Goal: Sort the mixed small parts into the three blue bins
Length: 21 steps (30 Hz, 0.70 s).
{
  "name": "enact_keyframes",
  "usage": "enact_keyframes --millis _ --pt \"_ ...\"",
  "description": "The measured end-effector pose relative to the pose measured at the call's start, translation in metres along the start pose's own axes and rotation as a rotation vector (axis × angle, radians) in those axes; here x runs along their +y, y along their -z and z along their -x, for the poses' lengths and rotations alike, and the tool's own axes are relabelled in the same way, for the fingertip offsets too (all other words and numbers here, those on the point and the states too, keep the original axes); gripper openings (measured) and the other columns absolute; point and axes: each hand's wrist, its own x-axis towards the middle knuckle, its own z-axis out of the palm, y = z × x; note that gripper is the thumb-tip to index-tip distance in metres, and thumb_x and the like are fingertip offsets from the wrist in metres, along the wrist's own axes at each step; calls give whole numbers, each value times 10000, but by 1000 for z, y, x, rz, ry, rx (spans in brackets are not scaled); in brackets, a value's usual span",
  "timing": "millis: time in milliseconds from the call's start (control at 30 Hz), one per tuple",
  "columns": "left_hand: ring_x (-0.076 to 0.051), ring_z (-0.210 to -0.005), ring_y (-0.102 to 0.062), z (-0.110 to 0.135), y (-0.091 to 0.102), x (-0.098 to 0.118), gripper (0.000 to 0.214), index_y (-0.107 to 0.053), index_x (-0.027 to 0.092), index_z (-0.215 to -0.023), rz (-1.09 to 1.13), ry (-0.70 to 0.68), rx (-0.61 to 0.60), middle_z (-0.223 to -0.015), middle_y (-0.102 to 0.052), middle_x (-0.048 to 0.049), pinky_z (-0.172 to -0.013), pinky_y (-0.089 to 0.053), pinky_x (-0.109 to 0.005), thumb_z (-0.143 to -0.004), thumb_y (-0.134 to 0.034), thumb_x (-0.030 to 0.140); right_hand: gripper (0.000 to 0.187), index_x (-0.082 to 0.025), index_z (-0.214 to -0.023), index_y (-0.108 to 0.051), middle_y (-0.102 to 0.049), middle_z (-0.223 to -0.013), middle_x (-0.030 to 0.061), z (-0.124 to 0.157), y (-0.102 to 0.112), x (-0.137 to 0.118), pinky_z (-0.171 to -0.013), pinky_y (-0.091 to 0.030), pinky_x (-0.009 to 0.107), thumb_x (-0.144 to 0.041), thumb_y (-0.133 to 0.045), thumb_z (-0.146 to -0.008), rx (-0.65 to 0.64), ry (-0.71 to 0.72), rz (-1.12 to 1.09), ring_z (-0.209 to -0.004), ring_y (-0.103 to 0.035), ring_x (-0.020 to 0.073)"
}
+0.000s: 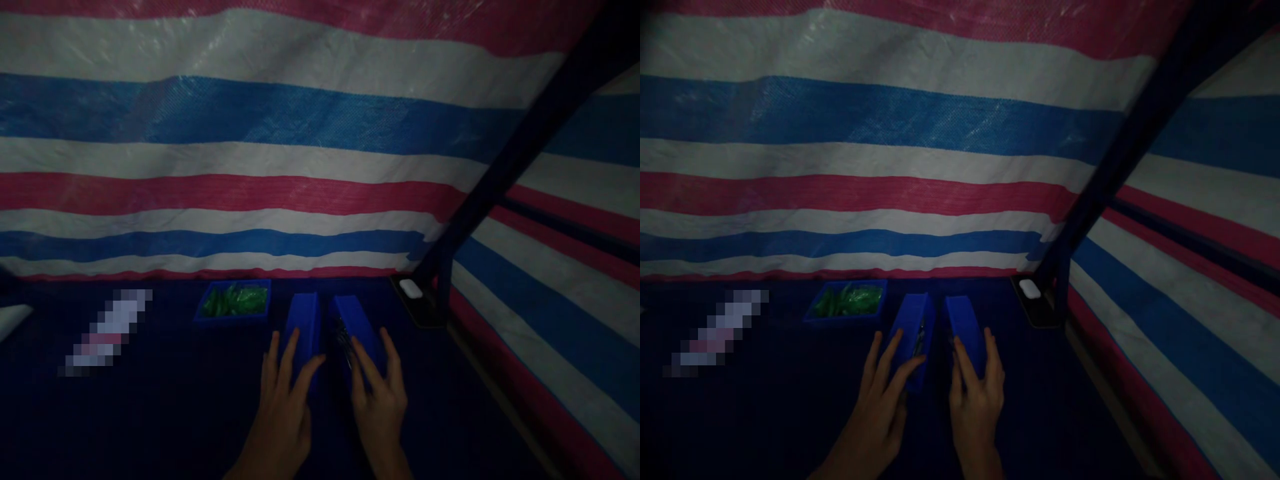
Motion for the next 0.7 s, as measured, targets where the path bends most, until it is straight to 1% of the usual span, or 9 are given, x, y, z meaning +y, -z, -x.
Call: enact_keyframes --millis 100,167,200,233,267,367,433,567,700 --pt "-351 -1337 -21 7 -11 6 632 -335 280 -1303 89 65 34 -1486 8 -62 -978 -289 -599 -736 -452 28 361 -285 -1199 -516 -221 -1433 40 3 -4 -3 -962 -360 533 -235 -387 -865 -100 -34 -23 -1285 -274 296" --pt "-346 -1336 -65 9 -19 4 674 -206 245 -1351 167 148 111 -1476 49 -121 -983 -300 -574 -759 -505 121 363 -249 -1211 -497 -124 -1459 64 7 -5 -5 -961 -360 520 -284 -400 -863 -103 -119 -44 -1296 -245 311" --pt "-337 -1334 -102 10 -23 2 715 -140 222 -1363 215 201 155 -1470 40 -153 -990 -304 -557 -764 -526 164 384 -224 -1224 -476 -114 -1457 91 9 -5 -6 -951 -373 505 -315 -416 -856 -100 -173 -60 -1288 -260 317" --pt "-324 -1327 -154 10 -26 -1 747 -94 202 -1366 270 257 178 -1464 -1 -180 -994 -312 -537 -767 -539 202 425 -200 -1244 -444 -151 -1443 126 12 -5 -5 -935 -391 486 -345 -437 -844 -100 -228 -79 -1269 -299 317" --pt "-308 -1312 -219 9 -28 -4 759 -77 186 -1364 332 312 176 -1453 -80 -198 -997 -323 -516 -769 -546 232 484 -180 -1269 -402 -226 -1412 156 14 -5 -5 -915 -409 466 -373 -462 -829 -108 -283 -98 -1240 -350 314" --pt "-260 -1210 -422 5 -26 -13 710 -153 158 -1341 507 452 53 -1334 -386 -189 -990 -363 -458 -767 -554 279 670 -146 -1329 -290 -469 -1248 179 21 -3 0 -831 -461 414 -433 -533 -775 -145 -425 -131 -1092 -512 302" --pt "-249 -1150 -489 3 -21 -16 681 -216 150 -1319 574 490 9 -1251 -492 -169 -980 -380 -443 -751 -567 284 755 -130 -1350 -250 -518 -1200 183 24 0 3 -779 -480 398 -461 -559 -745 -162 -482 -120 -1024 -560 306" --pt "-244 -1084 -545 5 -11 -21 640 -311 161 -1291 599 474 42 -1209 -538 -145 -944 -423 -431 -720 -584 256 830 -118 -1373 -195 -523 -1208 183 27 3 7 -788 -480 386 -482 -569 -726 -171 -462 -101 -1037 -560 300" --pt "-242 -1054 -566 11 0 -30 641 -336 184 -1291 502 429 27 -1185 -562 -119 -916 -455 -415 -703 -588 236 861 -131 -1392 -121 -539 -1204 158 30 5 14 -803 -485 361 -451 -575 -734 -169 -416 -110 -1039 -568 267"
